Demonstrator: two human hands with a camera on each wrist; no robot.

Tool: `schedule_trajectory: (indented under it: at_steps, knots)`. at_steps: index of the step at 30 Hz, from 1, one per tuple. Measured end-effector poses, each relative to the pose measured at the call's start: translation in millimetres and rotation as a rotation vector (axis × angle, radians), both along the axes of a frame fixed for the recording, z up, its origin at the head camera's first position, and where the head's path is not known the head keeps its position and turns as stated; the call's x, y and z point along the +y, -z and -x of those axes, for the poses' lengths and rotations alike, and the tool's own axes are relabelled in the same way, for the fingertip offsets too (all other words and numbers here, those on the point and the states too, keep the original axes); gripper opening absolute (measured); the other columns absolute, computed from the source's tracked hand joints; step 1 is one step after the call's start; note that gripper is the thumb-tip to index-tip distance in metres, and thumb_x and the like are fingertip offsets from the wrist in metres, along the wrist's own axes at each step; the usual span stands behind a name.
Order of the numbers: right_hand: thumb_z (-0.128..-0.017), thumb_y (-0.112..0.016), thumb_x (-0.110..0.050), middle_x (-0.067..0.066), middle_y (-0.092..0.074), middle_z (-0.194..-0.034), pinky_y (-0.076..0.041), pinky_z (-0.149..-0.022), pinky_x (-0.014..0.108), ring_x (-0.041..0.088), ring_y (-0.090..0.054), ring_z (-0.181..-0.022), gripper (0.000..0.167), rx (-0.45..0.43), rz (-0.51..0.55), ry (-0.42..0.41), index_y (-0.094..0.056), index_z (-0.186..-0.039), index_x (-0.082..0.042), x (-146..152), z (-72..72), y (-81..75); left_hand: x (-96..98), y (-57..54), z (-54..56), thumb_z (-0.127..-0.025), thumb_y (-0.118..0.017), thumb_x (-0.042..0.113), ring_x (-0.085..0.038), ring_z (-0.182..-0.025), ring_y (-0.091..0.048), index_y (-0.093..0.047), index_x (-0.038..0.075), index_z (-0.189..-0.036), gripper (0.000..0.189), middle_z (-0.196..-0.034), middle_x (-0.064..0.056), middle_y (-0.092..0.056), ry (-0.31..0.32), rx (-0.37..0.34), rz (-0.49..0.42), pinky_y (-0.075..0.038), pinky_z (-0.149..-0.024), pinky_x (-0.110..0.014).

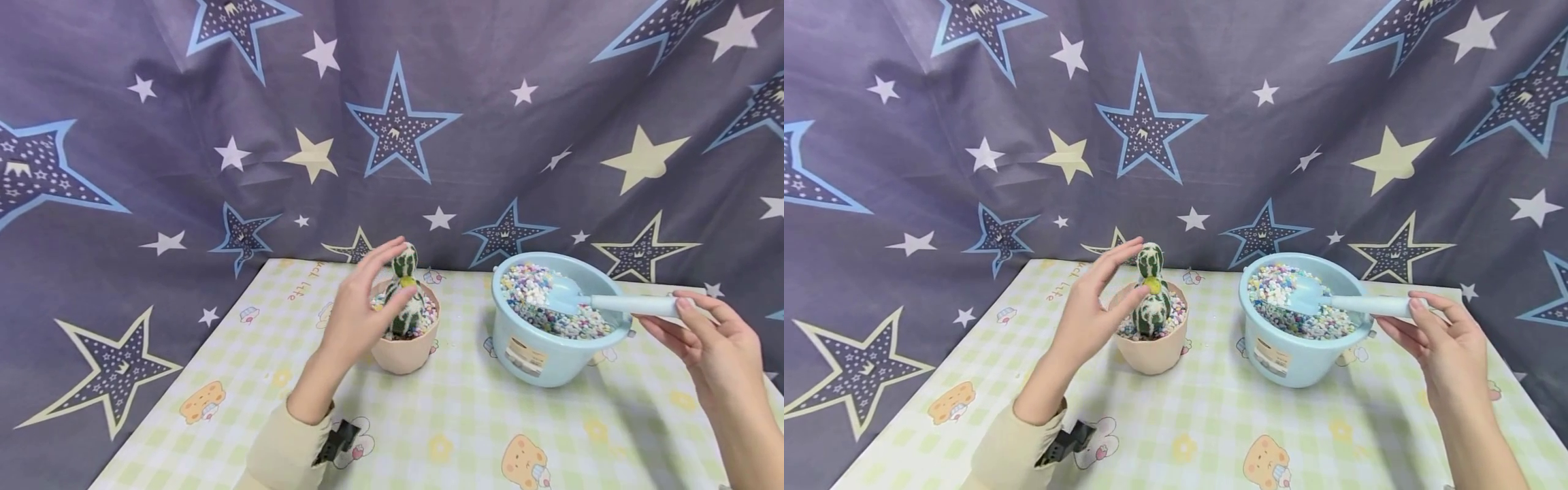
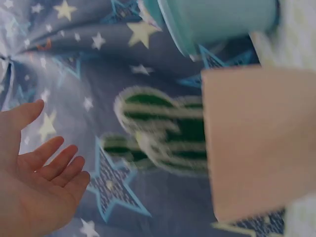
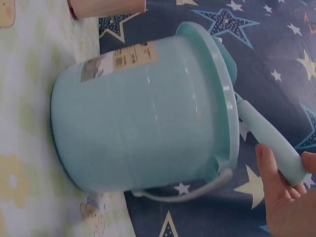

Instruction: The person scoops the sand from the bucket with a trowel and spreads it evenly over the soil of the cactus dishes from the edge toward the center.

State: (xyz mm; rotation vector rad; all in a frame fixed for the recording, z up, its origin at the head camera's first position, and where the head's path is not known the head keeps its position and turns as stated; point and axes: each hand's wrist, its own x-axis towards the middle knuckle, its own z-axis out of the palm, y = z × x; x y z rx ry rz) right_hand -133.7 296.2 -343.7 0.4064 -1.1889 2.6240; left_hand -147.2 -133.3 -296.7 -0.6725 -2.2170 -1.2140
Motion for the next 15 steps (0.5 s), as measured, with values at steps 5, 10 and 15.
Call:
schedule_trajectory:
  at_steps: [5, 10, 15]
  knots:
    - [-0.102, -0.038, 0.011, 0.020, -0.075, -0.102, -0.062, -0.077, 0.040, 0.036, -0.075, -0.086, 0.029, -0.020, -0.025, -0.056, -0.065, -0.111, 0.008, -9.4, 3.4, -5.0, -25.0, 16.2, 8.0, -0.094, -0.071, 0.023, -0.021, -0.144, -0.043, -0.051, 0.016, -0.145, 0.056, -0.152, -0.003, -0.050, -0.080, -0.076, 0.021, -0.037, -0.120, -0.044]
    - [-0.102, -0.038, 0.011, 0.018, -0.074, -0.103, -0.062, -0.078, 0.040, 0.035, -0.076, -0.087, 0.030, -0.052, -0.035, -0.106, -0.067, -0.109, 0.006, -18.8, 9.0, -8.5, -40.2, 34.7, 14.8, -0.093, -0.071, 0.026, -0.026, -0.144, -0.043, -0.049, 0.012, -0.147, 0.060, -0.152, -0.009, -0.049, -0.104, -0.160, 0.029, -0.036, -0.120, -0.046]
    - [-0.102, -0.039, 0.010, 0.016, -0.073, -0.104, -0.062, -0.080, 0.041, 0.035, -0.076, -0.088, 0.030, -0.096, -0.017, -0.179, -0.068, -0.109, 0.006, -28.8, 17.1, -10.8, -49.5, 53.3, 22.2, -0.091, -0.074, 0.030, -0.031, -0.145, -0.041, -0.044, 0.011, -0.150, 0.069, -0.155, -0.011, -0.046, -0.116, -0.265, 0.052, -0.034, -0.121, -0.048]
